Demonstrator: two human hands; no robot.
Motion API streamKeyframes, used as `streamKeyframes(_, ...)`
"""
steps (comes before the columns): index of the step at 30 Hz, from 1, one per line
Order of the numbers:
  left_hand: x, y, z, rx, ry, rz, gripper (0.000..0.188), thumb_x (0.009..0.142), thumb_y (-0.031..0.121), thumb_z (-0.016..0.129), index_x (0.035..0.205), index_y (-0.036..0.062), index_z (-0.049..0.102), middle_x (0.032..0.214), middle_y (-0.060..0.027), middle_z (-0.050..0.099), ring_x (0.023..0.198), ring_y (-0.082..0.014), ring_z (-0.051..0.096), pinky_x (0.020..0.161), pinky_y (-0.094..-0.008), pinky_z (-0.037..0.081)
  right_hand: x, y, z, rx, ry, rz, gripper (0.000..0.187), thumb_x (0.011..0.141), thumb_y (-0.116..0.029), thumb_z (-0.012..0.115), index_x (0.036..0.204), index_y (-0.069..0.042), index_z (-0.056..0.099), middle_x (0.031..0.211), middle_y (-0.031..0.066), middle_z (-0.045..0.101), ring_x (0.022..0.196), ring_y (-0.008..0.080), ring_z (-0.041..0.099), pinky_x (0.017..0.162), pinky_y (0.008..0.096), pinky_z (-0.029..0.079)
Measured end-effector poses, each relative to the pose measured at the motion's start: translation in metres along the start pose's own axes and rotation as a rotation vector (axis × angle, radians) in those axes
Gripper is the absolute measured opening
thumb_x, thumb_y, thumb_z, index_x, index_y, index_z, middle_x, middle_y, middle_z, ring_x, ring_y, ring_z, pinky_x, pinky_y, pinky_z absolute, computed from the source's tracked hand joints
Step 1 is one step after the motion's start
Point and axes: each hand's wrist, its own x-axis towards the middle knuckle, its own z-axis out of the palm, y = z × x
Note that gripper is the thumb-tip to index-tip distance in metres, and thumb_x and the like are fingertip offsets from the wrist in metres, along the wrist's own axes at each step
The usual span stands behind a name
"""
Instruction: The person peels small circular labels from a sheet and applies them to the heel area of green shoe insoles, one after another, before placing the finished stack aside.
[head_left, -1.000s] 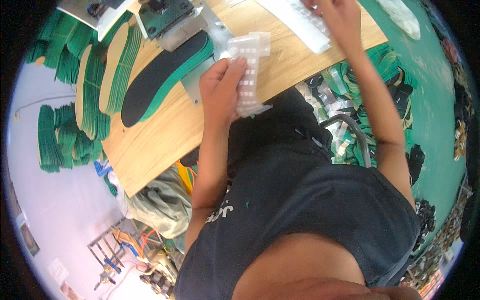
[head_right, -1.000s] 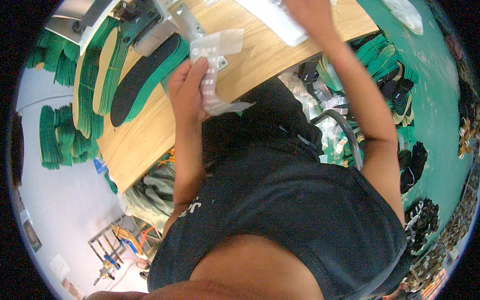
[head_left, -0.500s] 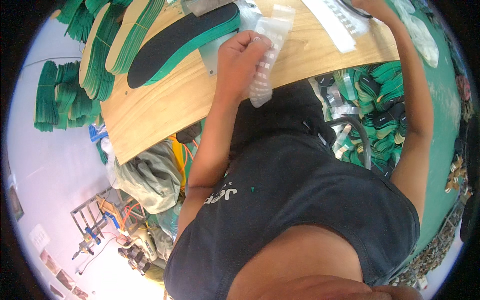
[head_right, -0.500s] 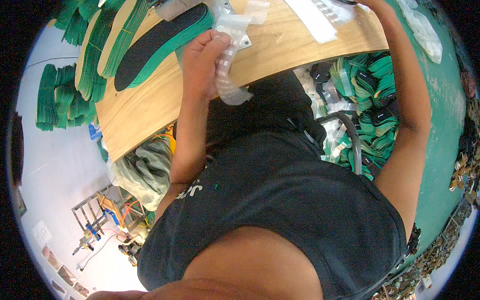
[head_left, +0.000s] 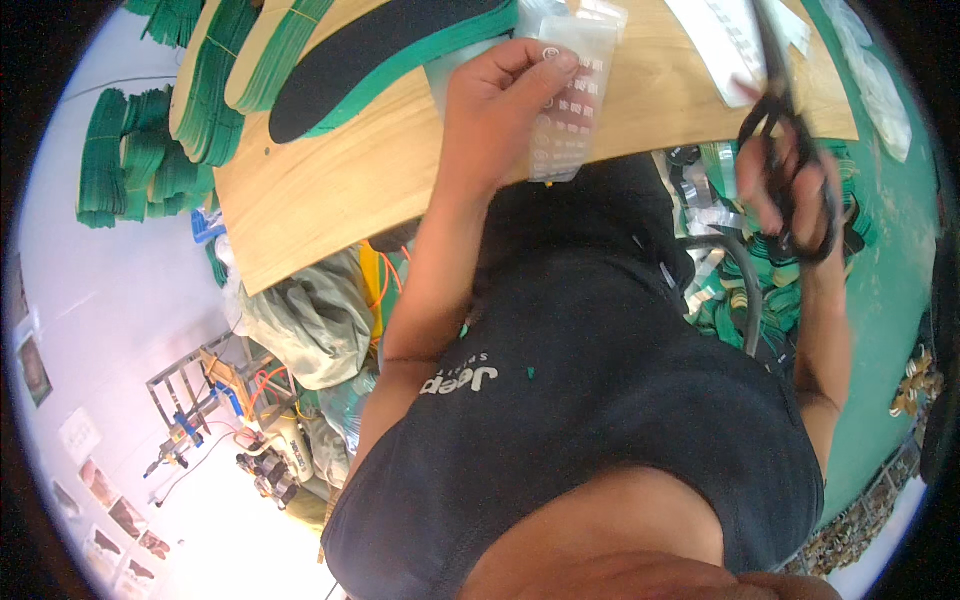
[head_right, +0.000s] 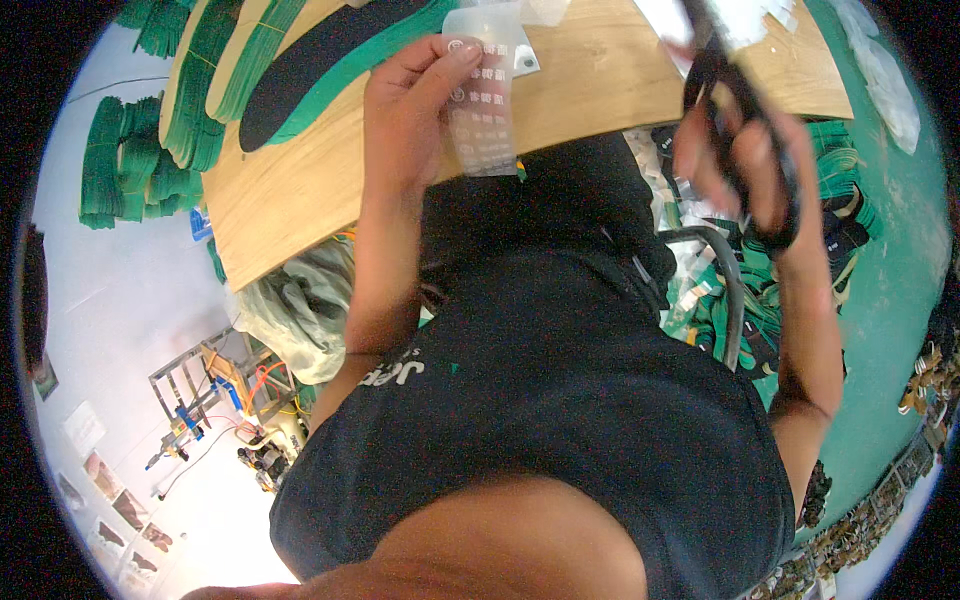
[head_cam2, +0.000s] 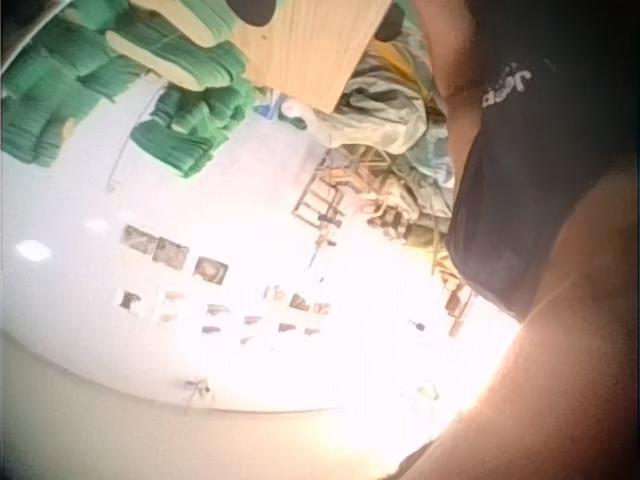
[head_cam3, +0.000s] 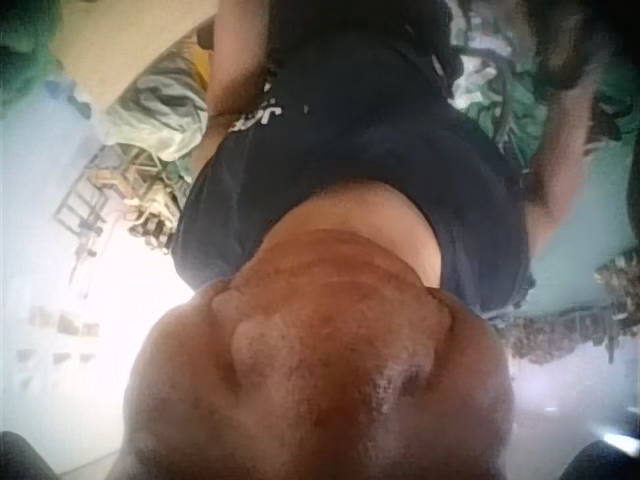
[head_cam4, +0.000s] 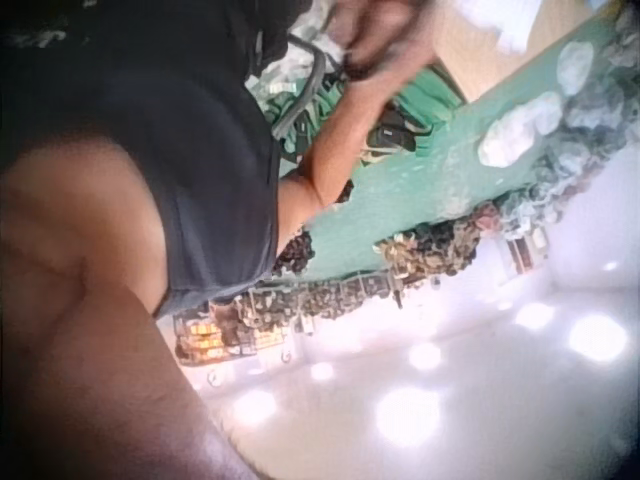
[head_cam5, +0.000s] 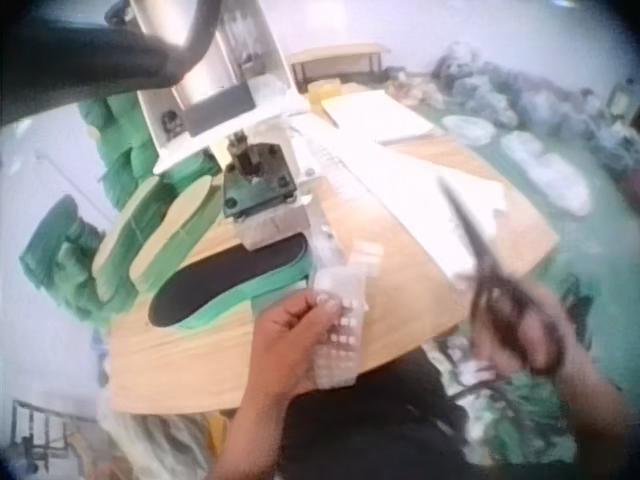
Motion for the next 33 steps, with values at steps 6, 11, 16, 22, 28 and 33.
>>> streamKeyframes(6,0.005,-0.003,-0.003,-0.008,0.018,0.029,0.014,0.093,0.012,0.066,0.097,-0.0009,0.069,0.083,-0.0074,0.07,0.061,-0.0117,0.063,0.055,-0.0261,0.054,-0.024,0.024,-0.004,0.128,-0.271,0.32,0.1,0.068,-0.046,0.086,0.144,0.001,0.042,0.091,0.0004,0.054,0.073,0.0054,0.045,0.061,0.0198,0.034)
streamKeyframes(11,-0.002,-0.007,0.003,0.024,-0.04,0.028,0.014,0.091,0.012,0.068,0.095,-0.0008,0.07,0.081,-0.0073,0.07,0.061,-0.0109,0.063,0.053,-0.0259,0.054,-0.015,0.021,-0.014,0.024,-0.354,0.374,0.105,0.066,-0.053,0.085,0.145,0.0,0.041,0.094,0.0011,0.054,0.078,0.0079,0.045,0.065,0.0219,0.036)
streamKeyframes(16,-0.01,-0.002,0.013,0.129,-0.089,0.006,0.014,0.091,0.012,0.068,0.093,-0.0022,0.07,0.081,-0.0076,0.071,0.061,-0.0102,0.063,0.052,-0.0244,0.053,-0.011,0.019,-0.015,-0.096,-0.37,0.302,0.107,0.065,-0.054,0.086,0.144,0.002,0.042,0.096,0.0026,0.055,0.083,0.0107,0.05,0.07,0.0229,0.041)
streamKeyframes(22,-0.011,-0.006,0.019,0.124,-0.152,-0.068,0.014,0.092,0.011,0.067,0.094,-0.0026,0.07,0.08,-0.0084,0.071,0.061,-0.0096,0.064,0.052,-0.0225,0.054,-0.014,0.018,-0.014,-0.102,-0.34,0.296,0.107,0.064,-0.053,0.088,0.142,0.005,0.044,0.096,0.002,0.055,0.084,0.0104,0.05,0.071,0.0233,0.044)
streamKeyframes(28,-0.012,-0.008,0.022,0.152,-0.155,-0.05,0.014,0.089,0.013,0.07,0.09,-0.0011,0.072,0.073,-0.0031,0.068,0.06,-0.0051,0.061,0.054,-0.0195,0.048,-0.014,0.013,-0.016,-0.16,-0.367,0.339,0.101,0.066,-0.046,0.089,0.14,0.007,0.045,0.099,0.0046,0.062,0.085,0.0084,0.054,0.072,0.0227,0.045)
streamKeyframes(33,-0.012,-0.008,0.022,0.159,-0.172,-0.035,0.013,0.087,0.011,0.072,0.088,-0.0012,0.071,0.071,-0.002,0.067,0.057,-0.0045,0.059,0.052,-0.0188,0.046,-0.026,0.023,-0.011,-0.08,-0.288,0.222,0.088,0.07,-0.04,0.088,0.134,0.008,0.052,0.1,0.0068,0.067,0.09,0.0091,0.058,0.078,0.0233,0.047)
